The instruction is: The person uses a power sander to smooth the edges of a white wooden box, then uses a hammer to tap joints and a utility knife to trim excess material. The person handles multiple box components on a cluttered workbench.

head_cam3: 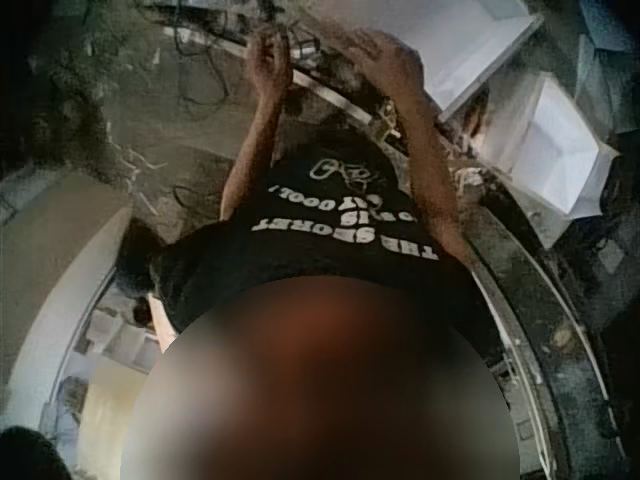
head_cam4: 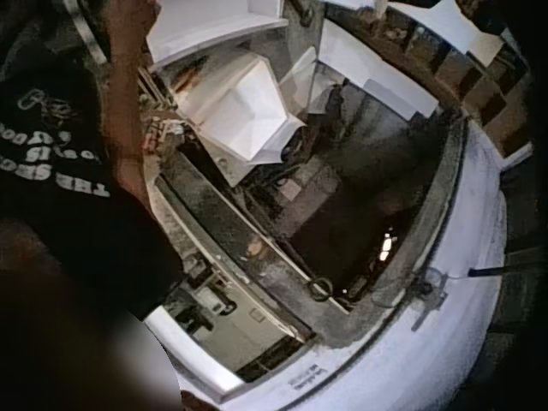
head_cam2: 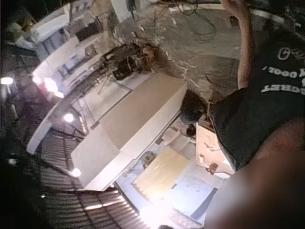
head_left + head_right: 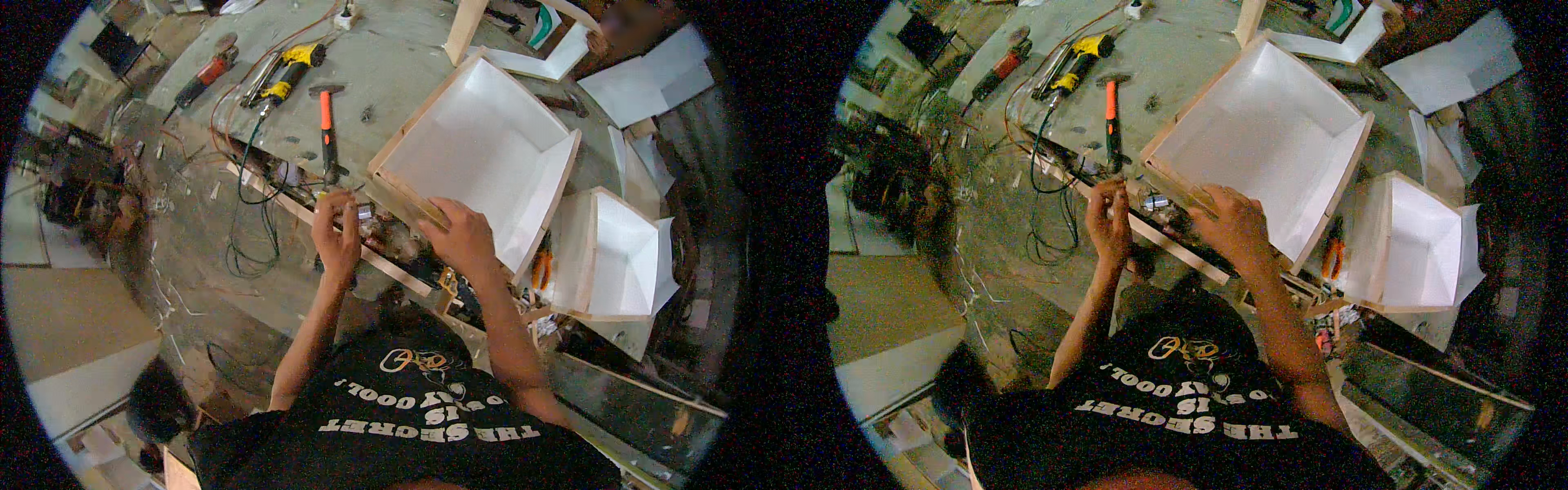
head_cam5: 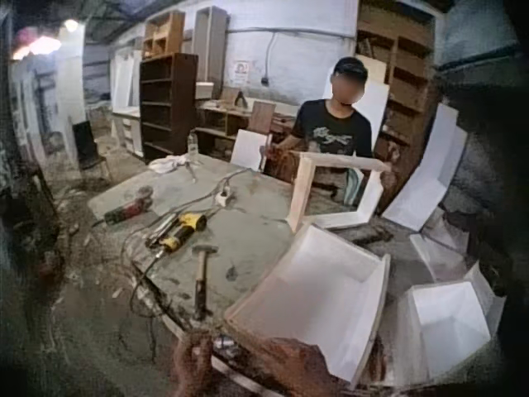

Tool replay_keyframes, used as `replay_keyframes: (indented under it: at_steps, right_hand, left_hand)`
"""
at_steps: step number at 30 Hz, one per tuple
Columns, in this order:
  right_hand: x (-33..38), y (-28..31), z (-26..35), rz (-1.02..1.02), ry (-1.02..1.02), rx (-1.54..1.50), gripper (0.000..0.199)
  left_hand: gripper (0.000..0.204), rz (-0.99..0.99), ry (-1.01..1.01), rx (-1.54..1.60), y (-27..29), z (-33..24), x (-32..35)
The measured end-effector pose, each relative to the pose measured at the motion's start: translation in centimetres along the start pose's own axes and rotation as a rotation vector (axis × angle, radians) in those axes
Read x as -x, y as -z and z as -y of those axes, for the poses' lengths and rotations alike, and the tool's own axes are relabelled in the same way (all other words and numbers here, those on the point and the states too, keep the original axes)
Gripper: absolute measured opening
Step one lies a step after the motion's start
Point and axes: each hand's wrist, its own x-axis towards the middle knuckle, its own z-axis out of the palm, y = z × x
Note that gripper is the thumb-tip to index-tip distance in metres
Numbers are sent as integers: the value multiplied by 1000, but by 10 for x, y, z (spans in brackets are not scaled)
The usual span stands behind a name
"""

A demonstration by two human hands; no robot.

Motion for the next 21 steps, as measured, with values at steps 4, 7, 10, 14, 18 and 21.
replay_keyframes:
  at_steps: [4,7,10,14,18,21]
  right_hand:
    - [22,11,-19,-15,-65,-15,38]
    - [24,9,-22,-17,-80,-50,35]
    - [21,6,-20,-3,-102,-40,34]
    - [18,7,-20,47,-91,8,35]
    - [6,2,-10,-143,107,-94,39]
    - [-15,-8,7,-178,306,-76,39]
  left_hand:
    - [8,44,-198,-1,-32,0,-62]
    - [11,145,-97,179,-58,8,-86]
    - [14,202,-24,443,-79,16,-86]
    - [24,153,190,610,-84,28,-84]
    - [24,31,252,752,-87,33,-83]
    - [23,-81,323,805,-90,34,-81]
